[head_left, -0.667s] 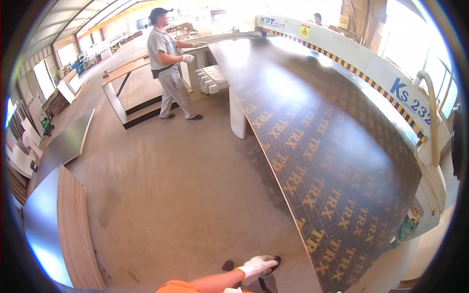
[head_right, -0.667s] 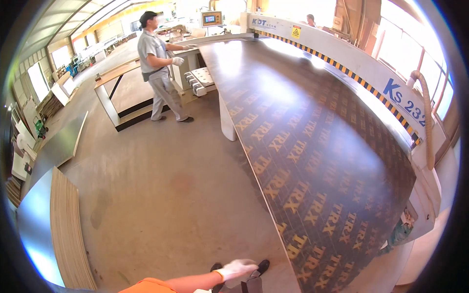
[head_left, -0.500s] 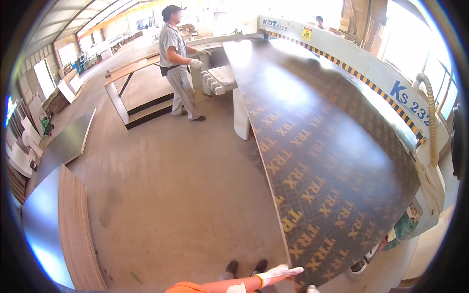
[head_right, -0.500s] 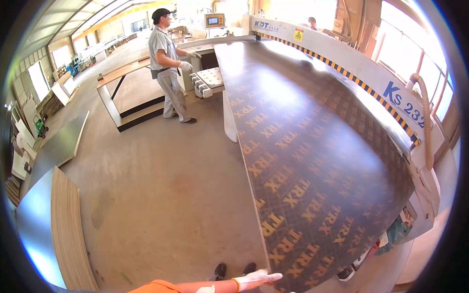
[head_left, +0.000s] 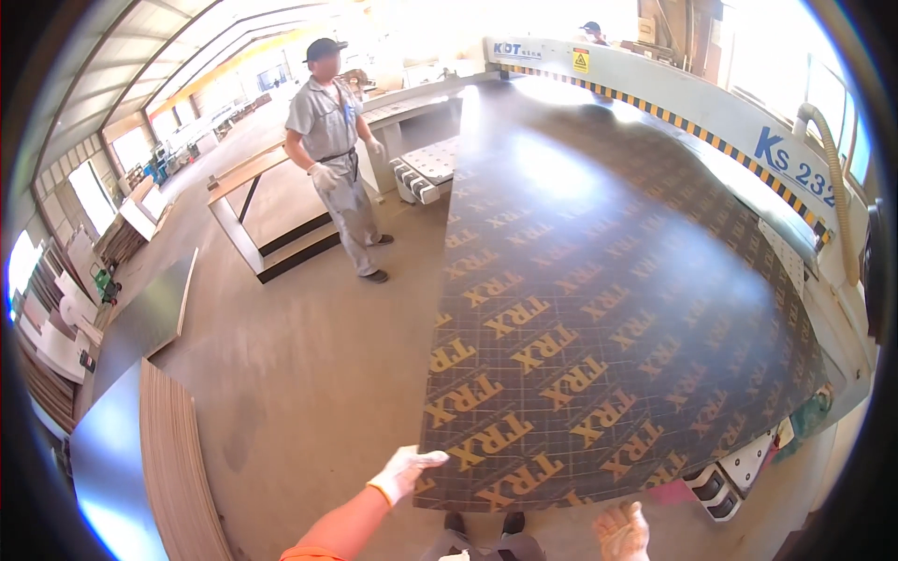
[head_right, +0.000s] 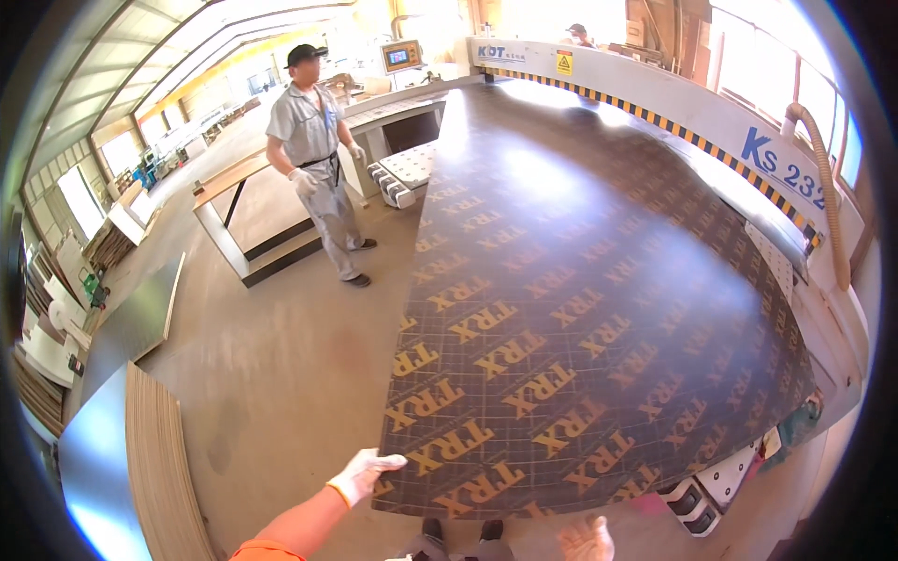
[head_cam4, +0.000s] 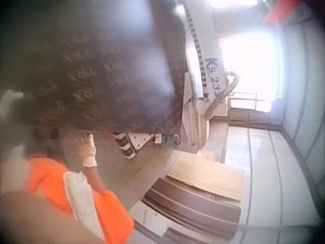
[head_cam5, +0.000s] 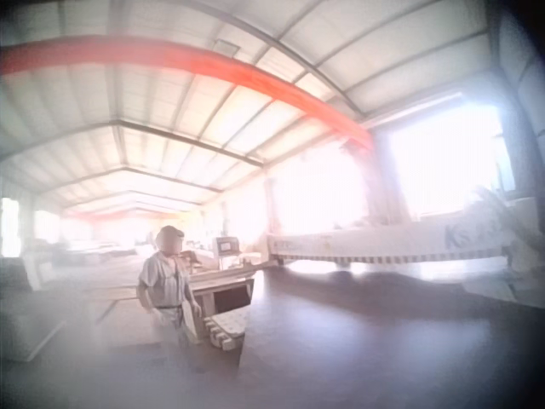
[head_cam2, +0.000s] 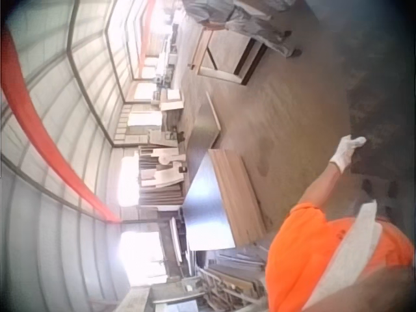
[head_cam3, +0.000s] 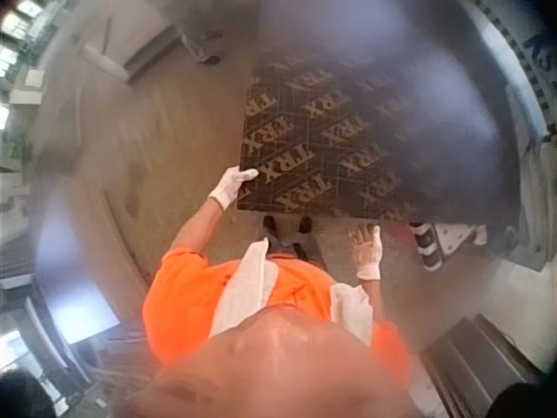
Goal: The person removes a cut wooden board from a machine with a coworker and stacks it onto a pile. Then, the person and the coworker pick up another large wooden board, carry it to the machine, align it, and push it inside.
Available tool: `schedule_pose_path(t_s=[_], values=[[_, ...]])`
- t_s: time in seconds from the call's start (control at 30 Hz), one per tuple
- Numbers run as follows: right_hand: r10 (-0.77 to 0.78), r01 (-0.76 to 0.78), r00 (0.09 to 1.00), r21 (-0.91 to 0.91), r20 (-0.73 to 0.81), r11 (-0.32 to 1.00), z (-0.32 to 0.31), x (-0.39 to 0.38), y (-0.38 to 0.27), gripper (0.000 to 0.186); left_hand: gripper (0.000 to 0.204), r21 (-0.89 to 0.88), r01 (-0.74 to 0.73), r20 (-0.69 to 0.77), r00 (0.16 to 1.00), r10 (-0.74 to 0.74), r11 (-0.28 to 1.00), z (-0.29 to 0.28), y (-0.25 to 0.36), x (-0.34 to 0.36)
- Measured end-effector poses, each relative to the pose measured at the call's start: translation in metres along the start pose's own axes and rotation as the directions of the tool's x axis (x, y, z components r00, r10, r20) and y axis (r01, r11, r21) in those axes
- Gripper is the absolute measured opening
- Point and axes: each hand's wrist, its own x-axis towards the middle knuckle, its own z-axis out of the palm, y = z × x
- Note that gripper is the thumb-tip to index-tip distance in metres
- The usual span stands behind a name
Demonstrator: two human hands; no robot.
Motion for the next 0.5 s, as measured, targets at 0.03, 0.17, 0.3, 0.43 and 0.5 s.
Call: schedule_pose_path(t_s=[0.03,0.17,0.3,0.43,0.5], values=[[-0.087,0.085,0.994,-0.024,-0.063,0.996,-0.008,0.02,0.005,0.062,0.033,0.006,-0.029,0.001,1.0,0.029,1.0,-0.028,0.019,0.006],[-0.022,-0.185,0.701,0.212,0.713,0.96,-0.01,0.084,0.032,0.055,0.034,0.118,-0.041,-0.144,0.988,0.058,0.992,-0.097,0.11,0.023],[-0.166,0.166,0.986,0.018,-0.009,0.986,0.077,0.12,0.042,0.043,0.054,0.229,-0.162,-0.313,0.922,0.23,0.96,-0.16,0.123,0.071],[-0.172,0.173,0.981,0.005,-0.088,0.985,0.07,0.177,0.081,0.032,0.037,-0.404,-0.343,-0.279,0.929,0.243,0.848,-0.18,0.072,0.088],[-0.086,0.085,0.994,-0.025,-0.073,0.996,0.076,0.183,0.108,0.027,0.056,-0.564,-0.508,-0.364,0.861,0.356,0.651,-0.188,-0.02,0.105]])
